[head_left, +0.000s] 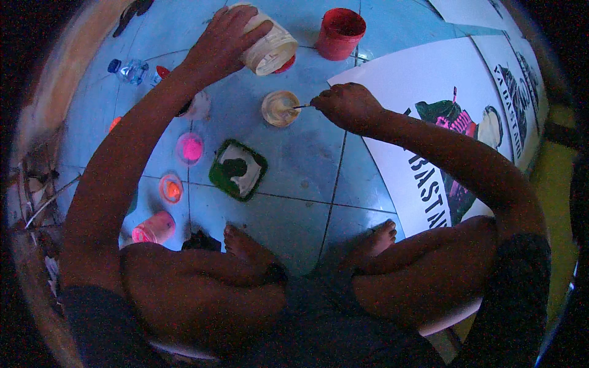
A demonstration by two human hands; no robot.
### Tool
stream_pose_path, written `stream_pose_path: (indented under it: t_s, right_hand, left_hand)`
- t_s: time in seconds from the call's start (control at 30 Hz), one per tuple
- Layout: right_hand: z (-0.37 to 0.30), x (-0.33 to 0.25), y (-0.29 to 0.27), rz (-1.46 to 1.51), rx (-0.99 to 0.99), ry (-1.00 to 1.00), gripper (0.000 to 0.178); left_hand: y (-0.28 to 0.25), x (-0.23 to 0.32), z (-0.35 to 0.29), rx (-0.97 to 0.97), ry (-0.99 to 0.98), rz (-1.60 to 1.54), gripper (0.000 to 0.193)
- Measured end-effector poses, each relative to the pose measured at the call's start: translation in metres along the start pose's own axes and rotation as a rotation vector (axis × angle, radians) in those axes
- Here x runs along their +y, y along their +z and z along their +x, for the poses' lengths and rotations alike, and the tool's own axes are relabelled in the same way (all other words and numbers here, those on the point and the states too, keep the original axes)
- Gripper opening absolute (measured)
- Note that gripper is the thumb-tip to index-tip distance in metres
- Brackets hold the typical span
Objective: The person scoops white paint from a large container into a smaller cup, then mixes it with a stick. They apply the white paint to a poster on the floor using their hand, then mix orange paint into the white paint and continue mixing.
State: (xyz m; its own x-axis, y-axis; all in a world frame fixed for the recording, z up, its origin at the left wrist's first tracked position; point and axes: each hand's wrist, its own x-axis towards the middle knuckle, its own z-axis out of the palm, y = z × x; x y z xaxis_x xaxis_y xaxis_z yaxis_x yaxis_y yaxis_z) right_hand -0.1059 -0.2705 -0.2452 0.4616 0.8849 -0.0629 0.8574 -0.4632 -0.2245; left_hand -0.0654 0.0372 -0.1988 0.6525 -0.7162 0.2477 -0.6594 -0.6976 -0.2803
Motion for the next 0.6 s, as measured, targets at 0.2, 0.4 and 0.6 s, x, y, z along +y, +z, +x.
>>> stream_pose_path:
  t_s: [0.2, 0.4, 0.6]
  right_hand:
    - [0.021, -0.004, -0.019, -0.087, 0.023, -0.027, 0.016]
    - [0.027, 0.000, -0.028, -0.050, 0.009, -0.047, 0.020]
    - [0.022, -0.001, -0.015, 0.048, 0.023, -0.065, 0.020]
  left_hand:
    - [-0.013, -0.001, 0.008, 0.050, 0.051, -0.141, 0.072]
    - [-0.012, 0.000, 0.010, 0.085, 0.023, -0.110, 0.067]
    - [-0.009, -0.002, 0.012, 0.077, 0.026, -0.074, 0.062]
